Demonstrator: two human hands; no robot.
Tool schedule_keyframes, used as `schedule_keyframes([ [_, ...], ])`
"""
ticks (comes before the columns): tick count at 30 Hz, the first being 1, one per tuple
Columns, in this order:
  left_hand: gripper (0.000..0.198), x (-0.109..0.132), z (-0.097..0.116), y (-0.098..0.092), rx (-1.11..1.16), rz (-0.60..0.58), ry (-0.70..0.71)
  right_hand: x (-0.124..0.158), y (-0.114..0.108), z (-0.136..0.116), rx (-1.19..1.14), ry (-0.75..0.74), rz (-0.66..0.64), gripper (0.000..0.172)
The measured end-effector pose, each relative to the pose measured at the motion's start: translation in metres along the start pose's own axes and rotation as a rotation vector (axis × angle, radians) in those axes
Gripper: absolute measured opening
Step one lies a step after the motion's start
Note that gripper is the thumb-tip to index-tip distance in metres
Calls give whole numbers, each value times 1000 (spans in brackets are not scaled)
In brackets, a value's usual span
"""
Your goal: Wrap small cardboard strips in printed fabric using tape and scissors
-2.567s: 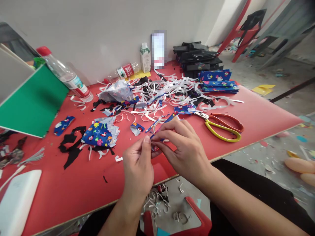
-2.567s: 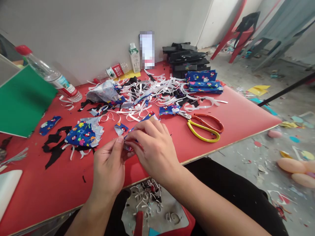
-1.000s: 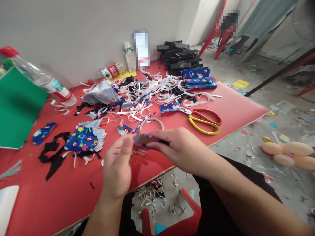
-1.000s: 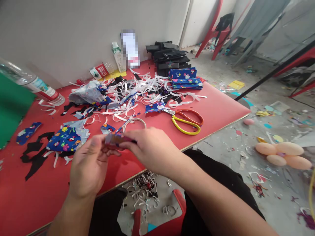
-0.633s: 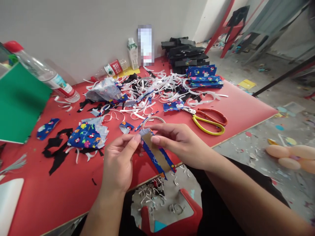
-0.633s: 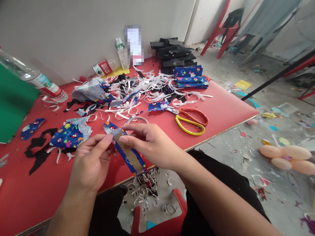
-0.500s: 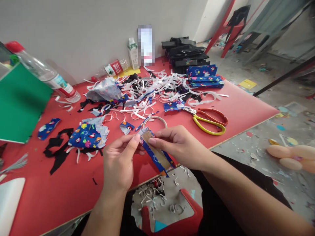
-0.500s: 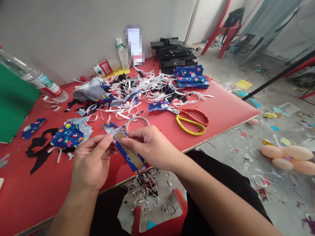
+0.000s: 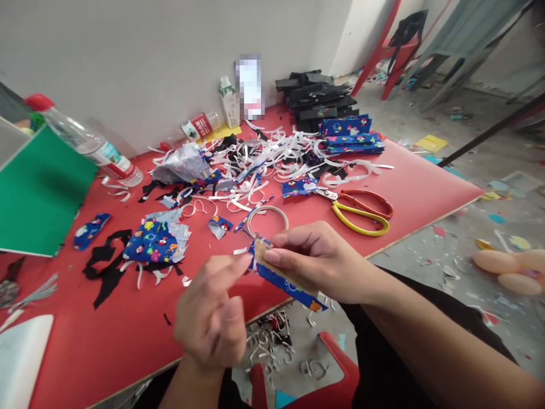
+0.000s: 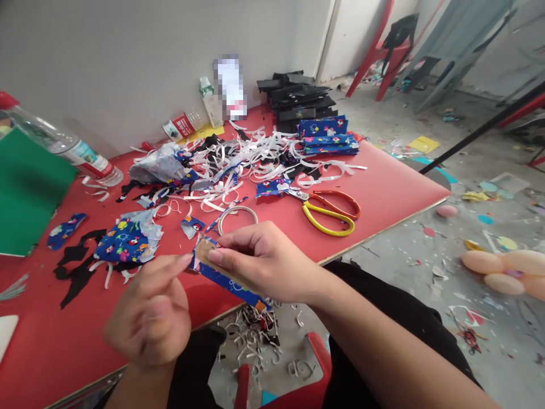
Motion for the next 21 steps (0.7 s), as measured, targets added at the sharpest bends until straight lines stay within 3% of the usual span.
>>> schedule_keyframes([
  [1, 27, 2, -3, 2, 116, 82, -169, 1, -1, -1, 37, -2, -3, 36],
  [2, 33, 4, -7, 5, 223, 92, -359, 1, -1, -2, 85, -2, -1, 35],
  [4, 49, 10, -14, 14, 368, -10, -681, 2, -2, -4, 205, -6, 8, 29],
  [6, 56, 14, -16, 19, 414, -136, -829, 3, -4, -4, 289, -26, 20, 23],
  [13, 44, 10, -13, 15, 223, -430, -717, 2, -14, -4, 260, -5, 169, 26],
  [16, 41, 11, -11, 14, 228, -491, -700, 3, -18, -6, 254, 0, 169, 28],
  [18, 42, 13, -10, 14, 295, -447, -749, 4, -17, -8, 248, -13, 144, 26],
  [21, 50, 15, -12, 18, 495, -239, -885, 5, -14, -8, 254, -31, 105, 20],
])
Point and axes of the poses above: each hand's wrist, its own x-axis away from the middle knuckle, its own y-axis out of the palm, z = x × y, the point moved 3 cm from there along -x, towards the middle knuckle, and after that the axes turned 5 degrees about y, right-handed, at the moved point
